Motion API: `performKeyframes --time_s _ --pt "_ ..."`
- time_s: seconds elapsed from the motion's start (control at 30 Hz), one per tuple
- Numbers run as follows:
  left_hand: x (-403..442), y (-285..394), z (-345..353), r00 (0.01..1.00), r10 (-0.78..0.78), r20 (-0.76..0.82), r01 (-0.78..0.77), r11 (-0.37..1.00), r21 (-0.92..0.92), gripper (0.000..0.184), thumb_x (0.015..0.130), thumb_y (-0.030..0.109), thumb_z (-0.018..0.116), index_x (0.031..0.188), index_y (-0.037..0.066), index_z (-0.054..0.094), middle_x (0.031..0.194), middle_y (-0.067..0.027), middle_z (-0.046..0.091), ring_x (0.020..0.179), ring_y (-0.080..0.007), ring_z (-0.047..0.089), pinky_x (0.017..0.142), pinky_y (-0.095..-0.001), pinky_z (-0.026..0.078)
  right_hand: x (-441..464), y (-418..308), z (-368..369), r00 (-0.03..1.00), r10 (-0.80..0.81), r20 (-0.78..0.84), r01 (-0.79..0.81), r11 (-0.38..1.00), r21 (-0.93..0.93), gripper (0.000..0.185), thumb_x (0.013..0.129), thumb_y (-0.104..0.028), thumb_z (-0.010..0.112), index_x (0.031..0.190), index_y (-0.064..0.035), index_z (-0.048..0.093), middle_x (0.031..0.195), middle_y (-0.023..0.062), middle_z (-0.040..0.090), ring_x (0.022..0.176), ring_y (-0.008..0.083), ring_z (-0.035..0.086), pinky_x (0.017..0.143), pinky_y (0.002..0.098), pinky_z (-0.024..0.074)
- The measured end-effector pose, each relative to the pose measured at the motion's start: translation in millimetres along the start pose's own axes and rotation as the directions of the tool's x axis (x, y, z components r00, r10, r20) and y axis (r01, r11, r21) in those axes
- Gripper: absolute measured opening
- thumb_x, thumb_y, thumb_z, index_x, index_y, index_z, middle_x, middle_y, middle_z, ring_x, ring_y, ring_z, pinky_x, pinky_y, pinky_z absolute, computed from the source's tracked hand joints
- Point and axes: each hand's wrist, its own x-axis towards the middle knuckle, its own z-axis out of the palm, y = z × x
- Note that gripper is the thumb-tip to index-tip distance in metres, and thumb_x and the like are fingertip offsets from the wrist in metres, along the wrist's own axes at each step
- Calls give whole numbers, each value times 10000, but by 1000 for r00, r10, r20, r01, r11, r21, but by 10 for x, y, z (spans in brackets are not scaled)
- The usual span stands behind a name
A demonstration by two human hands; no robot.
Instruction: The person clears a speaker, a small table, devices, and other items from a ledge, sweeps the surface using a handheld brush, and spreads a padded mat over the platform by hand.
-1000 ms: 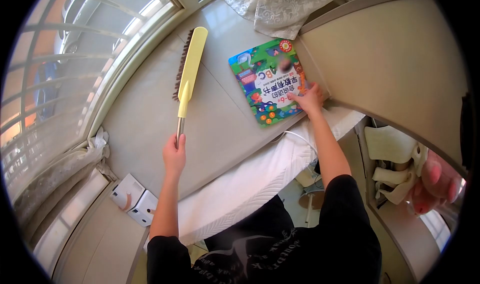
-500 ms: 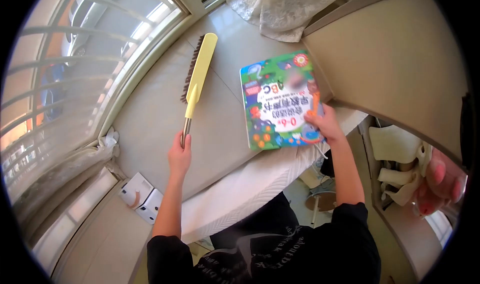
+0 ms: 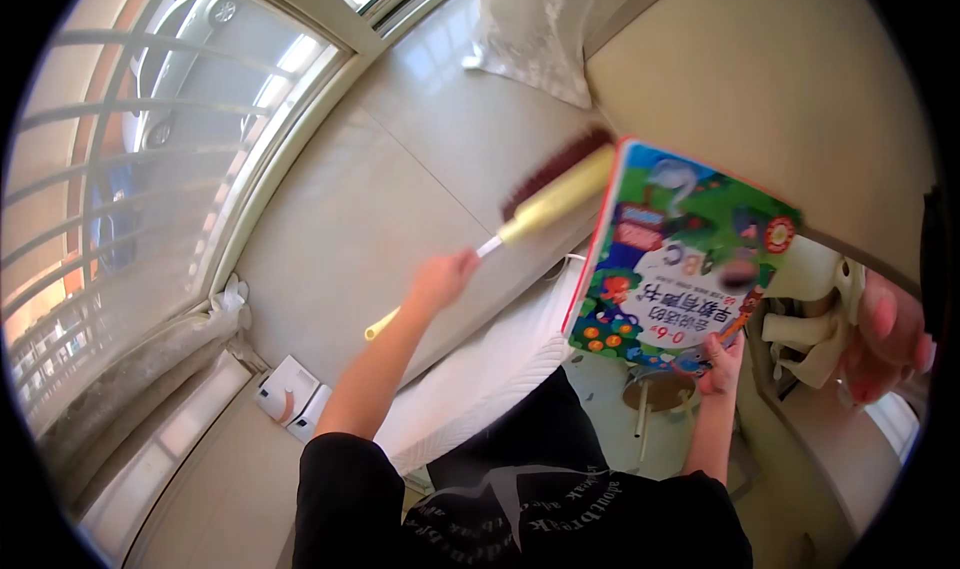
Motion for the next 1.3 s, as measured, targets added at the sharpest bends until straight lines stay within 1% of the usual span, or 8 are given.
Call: performKeyframes --time_s 0.07,0.17,0.37,0.57,0.73,0.83,1.0,1.3 --pt "-215 47 31 981 98 168 -86 993 -75 340 1055 416 530 1196 151 690 884 -194 689 785 -408 645 708 -481 515 -9 -30 -106 999 -31 -39 32 999 33 622 818 -38 824 1349 -18 501 1259 91 653 1132 231 632 1009 388 500" --pt "-412 -184 109 991 132 -8 -130 956 -263 381 1070 443 503 1175 134 702 736 -122 636 673 -281 605 646 -408 492 -33 -146 -211 996 -87 -8 87 996 6 609 829 -21 812 1352 -17 499 1272 94 647 1149 232 624 1026 398 491" --pt "-378 -547 -514 875 -436 -212 175 691 -702 439 1102 432 436 1145 92 711 610 33 415 539 -84 423 502 -324 357 -84 -141 -221 979 -194 -68 188 979 -81 593 852 -52 817 1351 -13 499 1260 97 649 1122 226 635 998 389 506" --pt "-139 -1050 477 964 -139 -228 73 958 -278 432 1092 415 434 1216 83 682 774 -152 701 724 -303 686 668 -428 518 -75 -53 -196 954 -298 -12 297 953 -55 602 880 -57 791 1391 -11 477 1317 90 625 1176 242 609 1041 396 470" --pt "-409 -584 690 985 152 83 -139 980 -146 408 1092 407 456 1157 93 709 653 -74 518 638 -165 561 605 -390 465 -63 -52 -184 941 -338 -22 337 941 -31 604 875 -47 793 1394 -20 485 1323 84 630 1199 249 608 1049 401 465" --pt "-432 -1036 421 990 -136 30 136 889 -437 467 1086 468 452 1167 91 715 649 -28 574 608 -164 562 566 -348 438 -41 -95 -191 937 -350 5 350 936 -33 604 877 -33 785 1401 -24 485 1326 84 630 1213 250 603 1067 407 455" --pt "-544 -1551 -50 820 -469 -329 174 751 -637 477 1100 460 418 1113 93 723 619 30 451 567 -83 443 512 -313 359 -1 -49 -137 933 -358 -31 358 934 -2 602 854 -24 811 1367 -27 495 1290 96 637 1178 244 618 1045 401 481" --pt "-1308 -1332 1107 997 70 -12 -71 983 -167 400 1085 431 457 1137 127 711 656 -10 534 639 -118 549 605 -340 459 116 -81 -100 949 -313 24 313 950 17 627 868 -47 803 1396 -24 464 1310 102 613 1184 248 604 1048 420 471"
